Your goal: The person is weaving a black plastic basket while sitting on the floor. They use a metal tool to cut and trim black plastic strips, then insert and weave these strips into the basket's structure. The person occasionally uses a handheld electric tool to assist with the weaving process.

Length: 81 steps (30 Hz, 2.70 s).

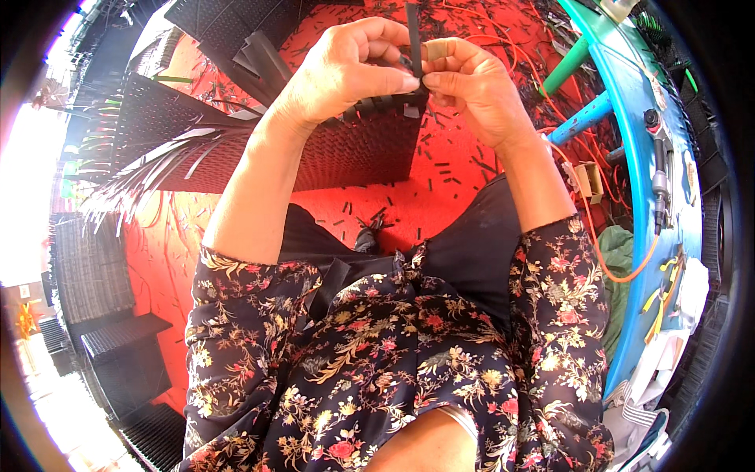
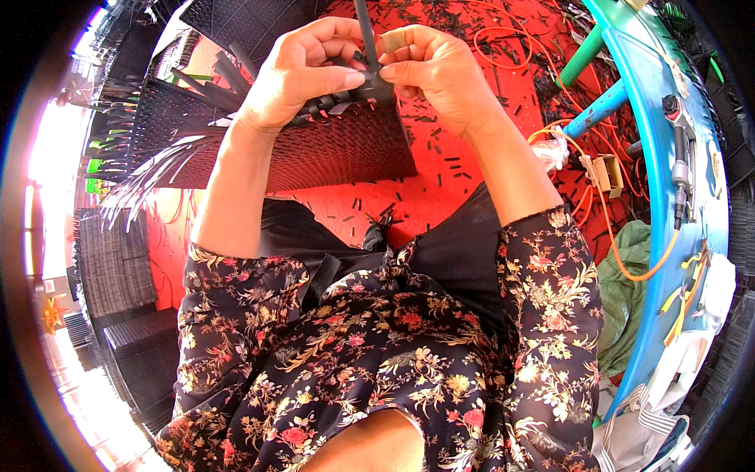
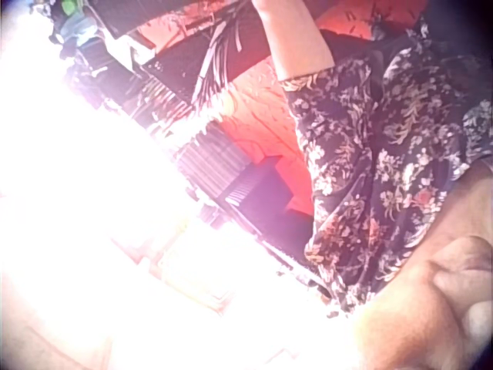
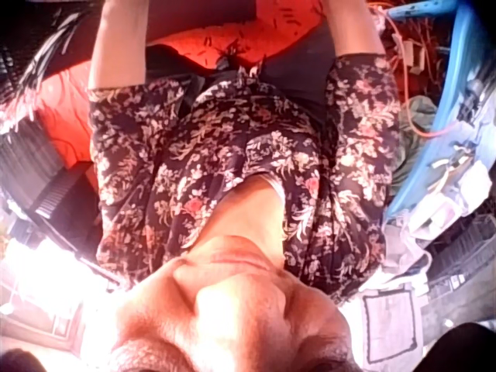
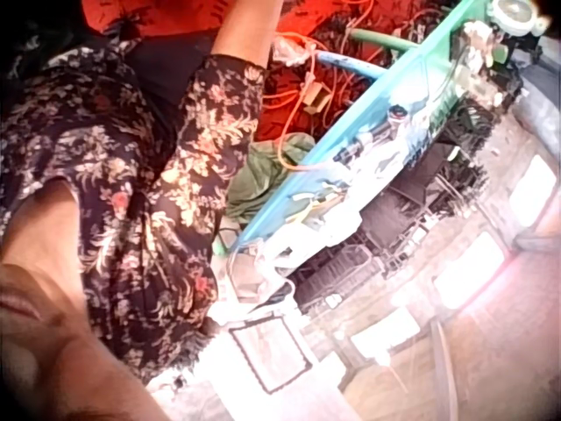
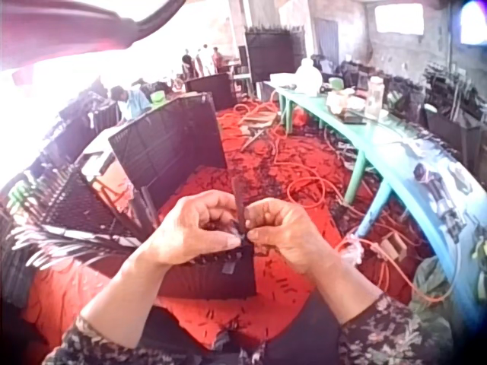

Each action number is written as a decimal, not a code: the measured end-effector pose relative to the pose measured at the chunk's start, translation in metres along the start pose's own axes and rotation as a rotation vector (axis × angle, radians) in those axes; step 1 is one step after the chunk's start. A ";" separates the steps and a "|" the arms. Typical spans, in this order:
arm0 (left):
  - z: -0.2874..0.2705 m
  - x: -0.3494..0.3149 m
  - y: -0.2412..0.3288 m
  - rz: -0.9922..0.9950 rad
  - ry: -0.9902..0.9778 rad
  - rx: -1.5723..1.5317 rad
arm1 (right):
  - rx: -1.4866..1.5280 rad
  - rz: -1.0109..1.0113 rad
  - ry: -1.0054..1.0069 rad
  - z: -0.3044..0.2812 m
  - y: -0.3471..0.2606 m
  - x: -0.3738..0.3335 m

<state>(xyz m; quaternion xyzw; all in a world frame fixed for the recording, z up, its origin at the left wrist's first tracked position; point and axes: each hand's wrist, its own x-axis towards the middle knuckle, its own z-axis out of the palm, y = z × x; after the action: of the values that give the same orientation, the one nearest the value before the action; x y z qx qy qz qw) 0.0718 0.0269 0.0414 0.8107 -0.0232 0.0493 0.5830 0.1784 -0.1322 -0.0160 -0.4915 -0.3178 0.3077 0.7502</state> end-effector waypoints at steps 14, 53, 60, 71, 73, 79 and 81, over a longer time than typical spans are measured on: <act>-0.004 -0.004 -0.010 -0.018 0.054 0.058 | 0.412 0.044 -0.014 0.005 0.015 -0.004; -0.007 -0.008 -0.020 -0.025 0.060 -0.009 | -0.135 0.011 -0.068 0.005 0.002 -0.001; -0.010 -0.012 -0.026 -0.083 0.059 0.066 | -0.133 -0.032 0.025 0.011 0.004 0.000; -0.012 -0.011 -0.035 0.058 0.069 -0.054 | -0.280 -0.088 -0.008 0.019 0.004 -0.009; -0.010 -0.013 -0.032 0.063 0.061 -0.078 | -0.281 -0.090 -0.057 0.017 0.002 -0.007; -0.004 -0.015 -0.026 0.013 0.055 -0.008 | -0.187 -0.056 -0.116 0.010 0.001 -0.011; -0.006 -0.014 -0.027 -0.037 0.077 0.107 | -0.223 -0.109 -0.098 0.012 0.002 -0.014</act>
<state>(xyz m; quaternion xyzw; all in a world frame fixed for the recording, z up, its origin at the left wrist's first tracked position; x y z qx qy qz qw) 0.0605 0.0407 0.0165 0.8385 0.0170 0.0706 0.5400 0.1602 -0.1353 -0.0164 -0.5380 -0.4125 0.2528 0.6903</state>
